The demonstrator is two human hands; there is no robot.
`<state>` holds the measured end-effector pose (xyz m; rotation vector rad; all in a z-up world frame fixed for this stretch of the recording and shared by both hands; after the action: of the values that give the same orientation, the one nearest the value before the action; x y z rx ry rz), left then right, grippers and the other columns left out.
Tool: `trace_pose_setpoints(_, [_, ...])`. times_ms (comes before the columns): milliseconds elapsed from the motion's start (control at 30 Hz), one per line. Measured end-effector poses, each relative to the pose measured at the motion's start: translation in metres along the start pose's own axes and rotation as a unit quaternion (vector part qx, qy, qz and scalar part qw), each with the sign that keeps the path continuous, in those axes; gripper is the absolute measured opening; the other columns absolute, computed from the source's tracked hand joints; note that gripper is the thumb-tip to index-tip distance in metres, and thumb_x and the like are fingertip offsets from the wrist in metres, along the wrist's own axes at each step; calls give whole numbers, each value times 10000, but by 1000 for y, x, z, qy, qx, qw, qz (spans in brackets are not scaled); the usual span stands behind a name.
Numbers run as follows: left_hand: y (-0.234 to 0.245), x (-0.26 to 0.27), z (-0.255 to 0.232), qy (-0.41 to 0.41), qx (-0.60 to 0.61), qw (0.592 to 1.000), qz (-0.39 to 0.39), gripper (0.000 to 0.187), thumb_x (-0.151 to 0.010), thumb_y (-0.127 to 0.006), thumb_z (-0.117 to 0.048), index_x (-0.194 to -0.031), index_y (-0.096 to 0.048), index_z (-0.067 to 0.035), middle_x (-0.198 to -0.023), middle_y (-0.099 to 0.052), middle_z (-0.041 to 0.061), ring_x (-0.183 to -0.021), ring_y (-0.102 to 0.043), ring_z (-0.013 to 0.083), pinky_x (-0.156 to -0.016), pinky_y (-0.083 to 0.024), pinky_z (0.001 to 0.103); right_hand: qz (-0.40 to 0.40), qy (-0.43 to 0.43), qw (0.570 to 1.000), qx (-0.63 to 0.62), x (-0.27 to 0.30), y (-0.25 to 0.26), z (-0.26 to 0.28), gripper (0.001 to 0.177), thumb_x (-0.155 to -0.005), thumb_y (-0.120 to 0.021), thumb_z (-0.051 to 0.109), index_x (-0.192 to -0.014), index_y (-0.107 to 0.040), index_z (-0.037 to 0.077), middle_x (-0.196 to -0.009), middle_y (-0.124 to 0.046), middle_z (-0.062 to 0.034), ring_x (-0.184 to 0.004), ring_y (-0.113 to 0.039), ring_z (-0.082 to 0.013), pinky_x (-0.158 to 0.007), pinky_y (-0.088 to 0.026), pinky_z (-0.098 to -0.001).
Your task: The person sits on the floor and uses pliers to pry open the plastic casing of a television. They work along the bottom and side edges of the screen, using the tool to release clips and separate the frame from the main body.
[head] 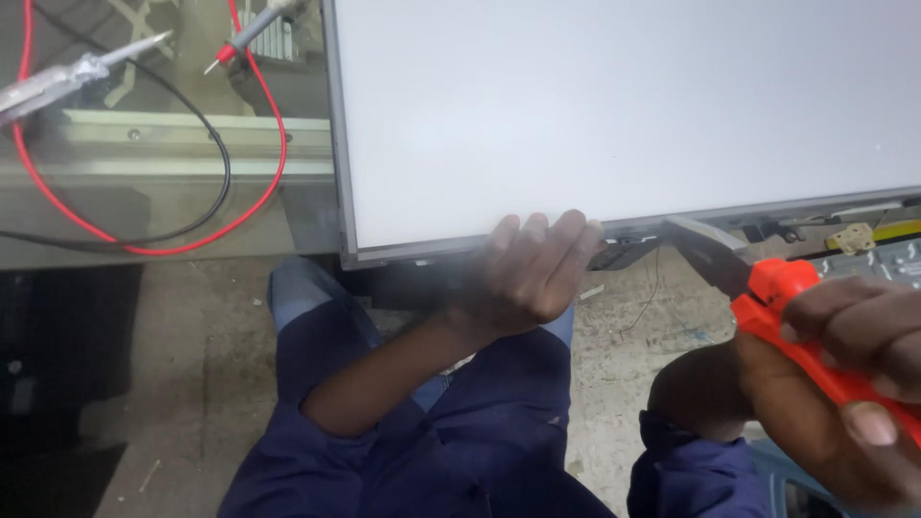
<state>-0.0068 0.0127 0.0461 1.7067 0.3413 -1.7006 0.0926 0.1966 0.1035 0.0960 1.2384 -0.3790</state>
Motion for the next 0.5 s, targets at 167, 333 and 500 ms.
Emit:
trace_pose_setpoints(167, [-3,-11,4,39,45,998,16,201,-1032,-570,-252,-904,-661,-126,-908,-626,-9,-702,-558,118,-634,-368,238,-120,-58,990,-47,24,27,14,358,-644,-599,284,-643,-254,190,-651,-212,21,-505,-211,-120,-499,-309,-230])
trace_pose_setpoints(333, [-4,-16,0,66,68,995,42,170,-992,-656,-282,-920,-652,-129,-926,-627,-16,-690,-536,141,-612,-368,282,-170,-86,980,-49,56,38,24,245,-660,-496,286,-687,-273,186,-723,-212,33,-568,-207,-87,-527,-275,-231])
trace_pose_setpoints(500, [-4,-18,-6,86,44,992,80,242,-915,-765,-361,-954,-672,-141,-984,-656,2,-705,-525,188,-653,-324,333,-129,-136,982,-25,81,25,30,383,-720,-334,226,-1065,-486,295,-842,-217,65,-598,-189,-97,-532,-248,-234])
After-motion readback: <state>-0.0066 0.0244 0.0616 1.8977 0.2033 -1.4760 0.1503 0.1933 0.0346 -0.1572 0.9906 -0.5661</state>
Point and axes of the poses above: each hand's wrist, its own x-axis away from the middle knuckle, its own y-axis out of the back of the hand, z = x × y, the point moved 5 cm from there along -x, towards the middle knuckle
